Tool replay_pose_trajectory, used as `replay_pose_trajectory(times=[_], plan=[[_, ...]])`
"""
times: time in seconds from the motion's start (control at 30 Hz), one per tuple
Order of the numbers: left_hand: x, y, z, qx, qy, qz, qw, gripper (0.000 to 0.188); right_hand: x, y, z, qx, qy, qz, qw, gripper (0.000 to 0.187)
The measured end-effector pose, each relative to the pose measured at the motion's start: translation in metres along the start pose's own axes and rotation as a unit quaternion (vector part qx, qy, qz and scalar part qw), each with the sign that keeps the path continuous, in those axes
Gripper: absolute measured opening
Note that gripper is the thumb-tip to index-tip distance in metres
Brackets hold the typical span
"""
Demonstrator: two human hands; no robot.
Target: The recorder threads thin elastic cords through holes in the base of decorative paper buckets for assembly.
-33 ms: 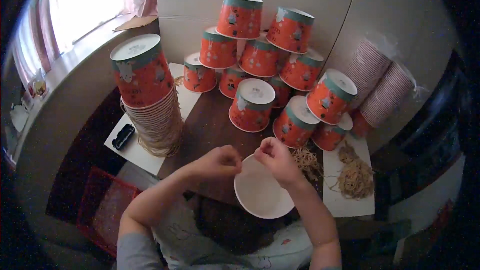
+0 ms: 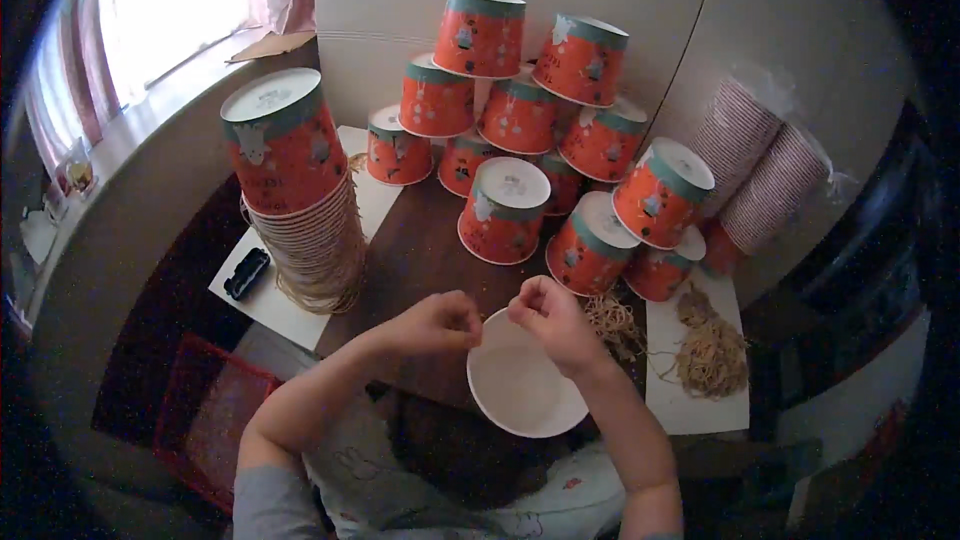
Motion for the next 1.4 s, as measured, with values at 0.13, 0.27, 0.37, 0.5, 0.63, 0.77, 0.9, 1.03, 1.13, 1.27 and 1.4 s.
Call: replay_pose_trajectory(times=[0.13, 0.27, 0.37, 0.5, 0.63, 0.77, 0.9, 1.03, 1.13, 1.27, 1.4], plan=[[0.006, -0.001, 0.002, 0.046, 0.047, -0.107, 0.992, 0.011, 0.001, -0.002, -0.003, 0.019, -0.001, 0.04, 0.999, 0.014], [0.012, -0.009, 0.008, 0.059, 0.05, -0.148, 0.986, 0.01, 0.015, 0.005, -0.009, 0.021, 0.015, -0.048, 0.999, 0.015], [0.026, -0.003, 0.003, 0.025, 0.057, -0.13, 0.99, 0.009, 0.05, 0.003, -0.014, -0.007, 0.058, -0.244, 0.968, 0.022], [0.029, 0.001, 0.002, -0.005, 0.113, -0.123, 0.986, 0.012, 0.065, 0.049, -0.022, 0.002, 0.165, -0.297, 0.941, 0.032], [0.027, 0.005, 0.005, -0.058, 0.078, -0.048, 0.994, 0.011, 0.082, 0.101, -0.035, -0.053, 0.05, -0.286, 0.955, 0.034], [0.023, 0.016, 0.008, -0.178, 0.063, 0.067, 0.98, 0.011, 0.081, 0.139, -0.053, -0.061, 0.0, -0.397, 0.916, 0.03], [0.037, 0.021, 0.018, -0.213, 0.079, 0.025, 0.974, 0.011, 0.071, 0.184, -0.065, -0.11, 0.036, -0.39, 0.914, 0.013], [0.043, 0.024, 0.026, -0.225, 0.067, 0.041, 0.971, 0.013, 0.067, 0.193, -0.067, -0.097, 0.003, -0.39, 0.916, 0.016], [0.035, 0.02, 0.029, -0.262, 0.044, -0.031, 0.964, 0.016, 0.068, 0.161, -0.06, -0.117, -0.013, -0.216, 0.969, 0.016], [-0.006, 0.014, 0.02, -0.342, -0.023, 0.197, 0.919, 0.017, 0.048, 0.118, -0.039, -0.017, 0.061, 0.114, 0.991, 0.012], [-0.048, -0.016, 0.007, -0.239, -0.129, 0.236, 0.933, 0.018, 0.035, 0.062, -0.03, -0.01, 0.001, 0.26, 0.966, 0.014]])
Point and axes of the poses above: each hand's wrist, its own z-axis towards the middle knuckle, its own y-axis out of the back of the hand, x = y × z, the point moved 2 cm from there along z, towards the middle knuckle, and after that the axes turned 12 degrees about z, right-handed, at the moved point
